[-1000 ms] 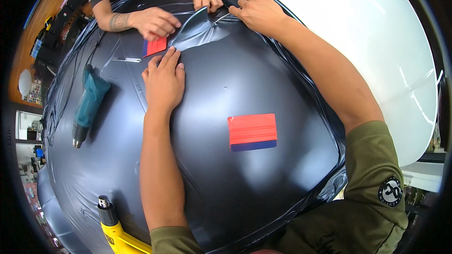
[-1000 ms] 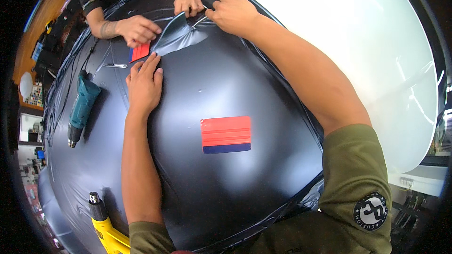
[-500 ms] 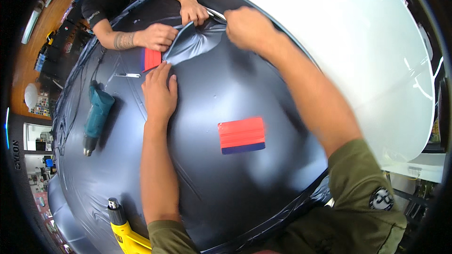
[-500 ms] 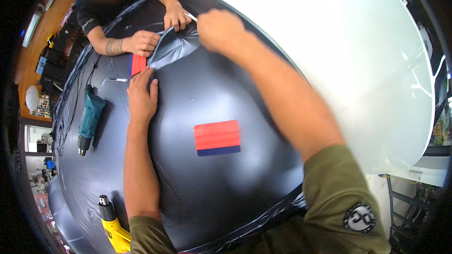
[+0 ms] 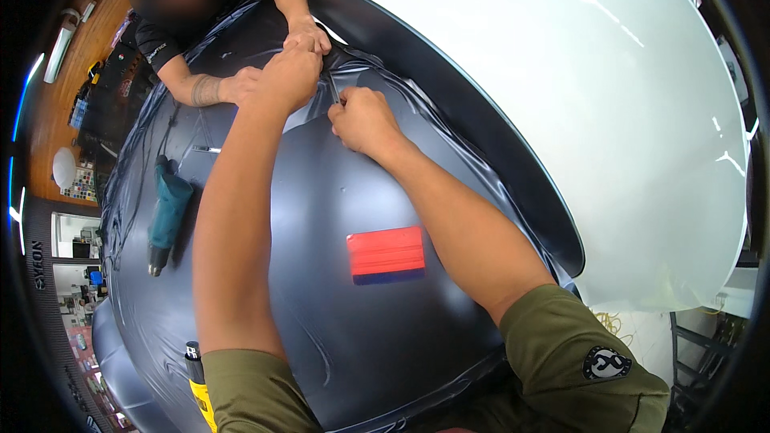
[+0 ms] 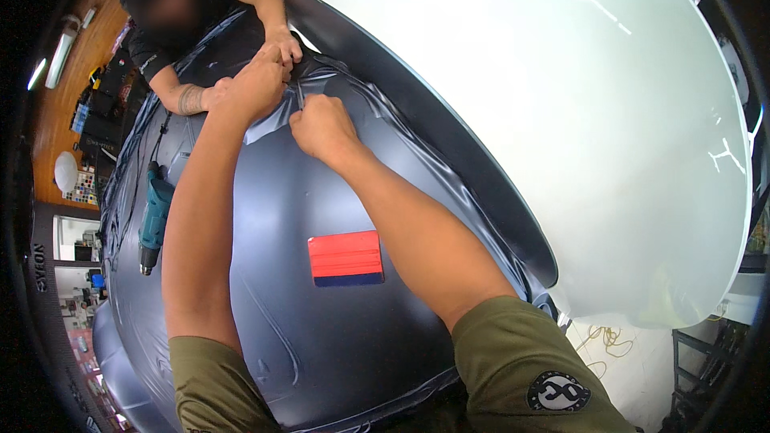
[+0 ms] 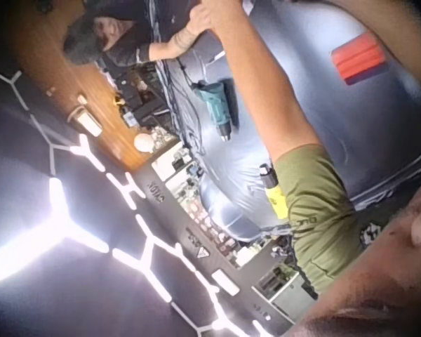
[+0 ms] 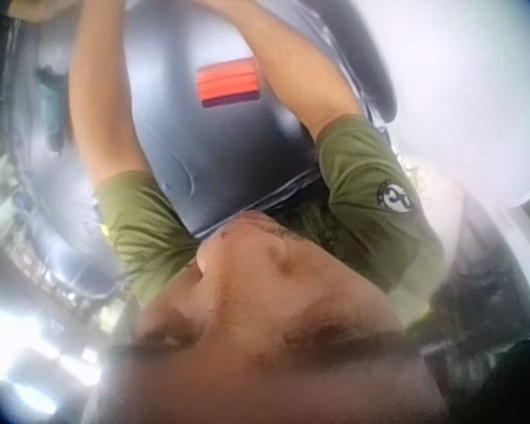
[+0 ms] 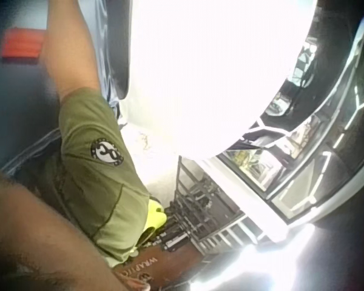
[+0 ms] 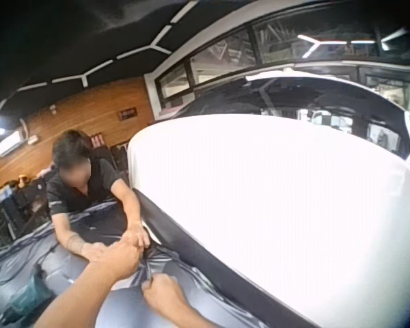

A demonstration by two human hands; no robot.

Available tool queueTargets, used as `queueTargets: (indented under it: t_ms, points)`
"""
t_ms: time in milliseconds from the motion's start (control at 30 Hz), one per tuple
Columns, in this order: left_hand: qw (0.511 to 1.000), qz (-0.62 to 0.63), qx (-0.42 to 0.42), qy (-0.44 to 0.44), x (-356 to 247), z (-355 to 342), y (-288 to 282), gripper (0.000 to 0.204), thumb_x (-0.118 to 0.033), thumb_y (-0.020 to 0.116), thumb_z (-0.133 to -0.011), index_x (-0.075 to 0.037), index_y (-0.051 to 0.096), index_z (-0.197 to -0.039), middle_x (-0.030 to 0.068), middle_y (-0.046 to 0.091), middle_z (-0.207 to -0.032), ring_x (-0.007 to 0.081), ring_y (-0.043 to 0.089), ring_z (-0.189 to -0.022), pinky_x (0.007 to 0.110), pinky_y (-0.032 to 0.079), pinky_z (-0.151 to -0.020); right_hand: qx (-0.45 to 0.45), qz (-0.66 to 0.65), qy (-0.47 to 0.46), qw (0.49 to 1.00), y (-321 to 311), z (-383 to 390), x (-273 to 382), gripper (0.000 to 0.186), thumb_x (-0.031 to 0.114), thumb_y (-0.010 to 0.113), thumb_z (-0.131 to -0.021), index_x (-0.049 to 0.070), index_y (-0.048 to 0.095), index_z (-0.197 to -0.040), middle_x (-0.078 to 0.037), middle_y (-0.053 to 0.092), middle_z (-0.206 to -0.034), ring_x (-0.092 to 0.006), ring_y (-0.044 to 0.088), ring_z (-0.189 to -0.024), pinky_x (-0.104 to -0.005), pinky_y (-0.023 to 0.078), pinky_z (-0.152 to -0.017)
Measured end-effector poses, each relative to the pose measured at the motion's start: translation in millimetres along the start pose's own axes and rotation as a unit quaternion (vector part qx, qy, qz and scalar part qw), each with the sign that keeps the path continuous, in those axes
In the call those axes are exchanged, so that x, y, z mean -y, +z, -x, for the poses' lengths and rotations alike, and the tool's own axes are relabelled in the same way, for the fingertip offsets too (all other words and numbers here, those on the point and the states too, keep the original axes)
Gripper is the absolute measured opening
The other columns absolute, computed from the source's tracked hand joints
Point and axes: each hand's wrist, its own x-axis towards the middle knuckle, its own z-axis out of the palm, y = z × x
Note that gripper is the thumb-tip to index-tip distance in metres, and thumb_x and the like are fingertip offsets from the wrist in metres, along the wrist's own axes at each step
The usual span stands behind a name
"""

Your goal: The person applies a matte black vinyl wrap to a car hood using a red squeegee and a yellow heat gun. They smooth the film, heat and stretch edges, and trim excess material along the hood contours.

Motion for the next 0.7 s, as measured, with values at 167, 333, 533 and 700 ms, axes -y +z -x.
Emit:
queueTargets:
  t_ms: [167, 333, 533, 700]
  points:
    - [0.999, -0.021, 0.025, -0.040, -13.3, -10.7, -1.1, 0.021, -0.005, 0.063, -0.081, -0.001, 0.071, -0.101, 0.0188, 0.059, -0.117, 0.0342, 0.061, -0.109, 0.042, 0.053, -0.092, 0.042, -0.019, 0.032, 0.998, -11.3, 3.3, 5.5, 0.028, 0.019, 0.063, -0.087, -0.008, 0.070, -0.092, -0.033, 0.068, -0.096, -0.0468, 0.068, -0.093, -0.0488, 0.055, -0.086]
    - [0.999, 0.038, -0.007, -0.002, -1.5, -10.2, 5.3, 0.015, -0.005, 0.065, -0.081, 0.000, 0.071, -0.094, 0.0200, 0.059, -0.112, 0.0366, 0.062, -0.103, 0.044, 0.052, -0.089, 0.023, -0.017, 0.015, 0.999, -7.9, -0.7, 3.0, 0.025, 0.016, 0.058, -0.087, -0.006, 0.068, -0.087, -0.023, 0.071, -0.081, -0.0367, 0.071, -0.077, -0.0433, 0.056, -0.075]
    - [0.991, 0.121, -0.048, 0.006, 9.1, 0.2, 1.3, 0.012, -0.002, 0.068, -0.079, 0.000, 0.069, -0.091, 0.0164, 0.062, -0.100, 0.0359, 0.062, -0.098, 0.042, 0.049, -0.086, -0.030, -0.087, 0.047, 0.995, -11.9, -4.8, 1.8, 0.033, 0.020, 0.056, -0.087, -0.007, 0.070, -0.100, -0.031, 0.069, -0.096, -0.0455, 0.067, -0.095, -0.0475, 0.054, -0.088]
    - [0.980, 0.196, -0.008, -0.027, 11.2, 0.2, -12.1, 0.018, -0.001, 0.069, -0.078, -0.001, 0.070, -0.096, 0.0161, 0.064, -0.103, 0.0361, 0.062, -0.101, 0.041, 0.049, -0.089, -0.040, -0.102, 0.019, 0.994, -9.2, -4.2, -0.1, 0.033, 0.020, 0.053, -0.091, -0.007, 0.068, -0.099, -0.030, 0.069, -0.097, -0.0461, 0.067, -0.095, -0.0464, 0.053, -0.088]
